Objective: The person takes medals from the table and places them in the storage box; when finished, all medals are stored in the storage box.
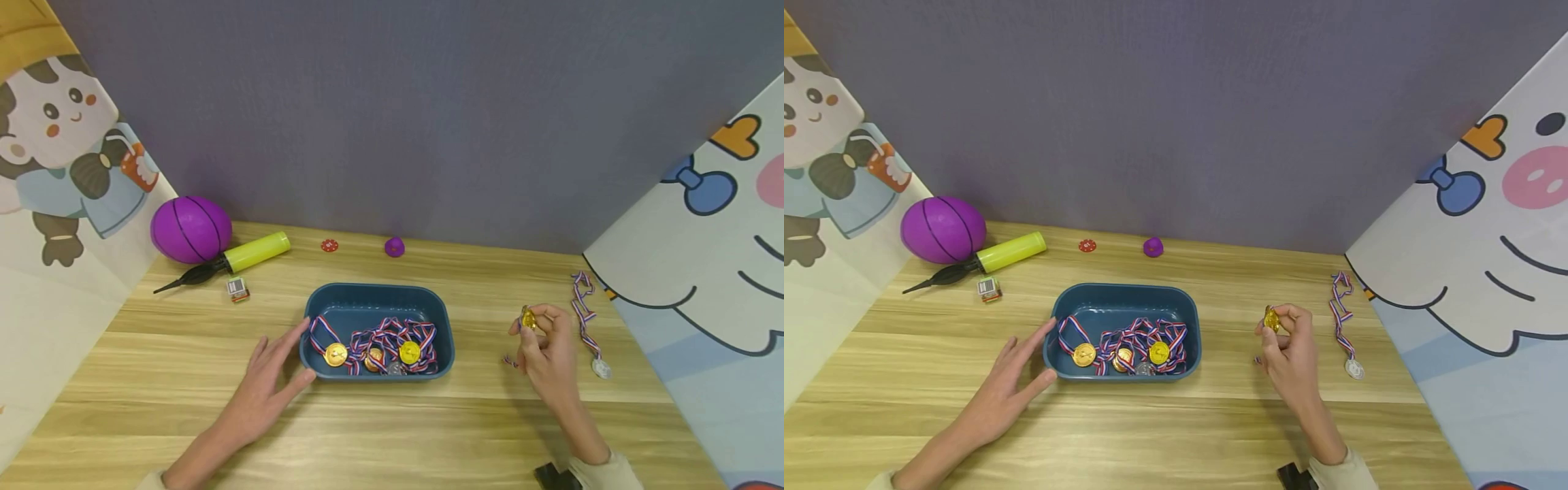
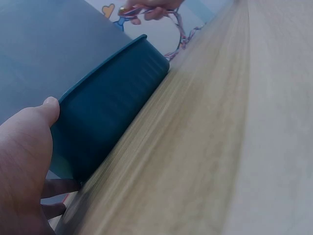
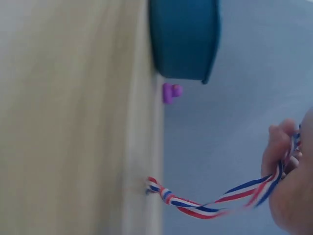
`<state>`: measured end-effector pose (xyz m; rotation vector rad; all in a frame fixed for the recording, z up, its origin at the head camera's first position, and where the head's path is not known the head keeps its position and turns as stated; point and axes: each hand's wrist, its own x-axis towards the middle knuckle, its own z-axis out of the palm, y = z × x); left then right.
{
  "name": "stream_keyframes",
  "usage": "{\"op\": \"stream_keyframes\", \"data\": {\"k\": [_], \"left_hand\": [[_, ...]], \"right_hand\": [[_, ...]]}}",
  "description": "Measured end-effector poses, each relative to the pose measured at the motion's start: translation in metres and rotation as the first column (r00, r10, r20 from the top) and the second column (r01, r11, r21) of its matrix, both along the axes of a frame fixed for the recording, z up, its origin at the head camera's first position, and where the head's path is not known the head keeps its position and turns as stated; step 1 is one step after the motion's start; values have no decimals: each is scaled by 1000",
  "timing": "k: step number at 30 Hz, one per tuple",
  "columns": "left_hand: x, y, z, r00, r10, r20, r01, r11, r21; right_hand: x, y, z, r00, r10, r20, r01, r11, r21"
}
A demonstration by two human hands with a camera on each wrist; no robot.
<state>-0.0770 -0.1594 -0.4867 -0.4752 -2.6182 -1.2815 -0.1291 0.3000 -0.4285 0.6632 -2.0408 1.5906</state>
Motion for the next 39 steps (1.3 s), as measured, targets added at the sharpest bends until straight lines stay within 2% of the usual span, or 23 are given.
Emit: {"op": "stream_keyframes", "data": {"k": [7,12,18,24,30,35,39], "left_hand": [[0,0,-1,1000,2,-3,-2,1000,-5],[1,0,0,1000,3,-5,-3,1000,-4],[1,0,0,1000,6,-6,-6,1000,-2],[1,-1,1,1000,6,-12,-6,1000,-7],[1,-1,1,1000,5,-15,-5,1000,-10],[1,-1,1,1000,1,-16,-1,1000,-7],[0,-1,0,1000,0,-11,0,1000,-7]], "right_hand": [[-6,-18,26,1000,23,-13,-23,999,44],[-13,-32,43,989,121,-88,-126,991,-47],[-17,-52,54,965,212,-152,-237,957,-169],[-22,-78,53,950,240,-200,-289,917,-274],[-28,-105,52,949,241,-201,-292,913,-285],[-36,-128,37,936,249,-249,-320,896,-307],[-41,-140,20,943,258,-211,-309,913,-267]]}}
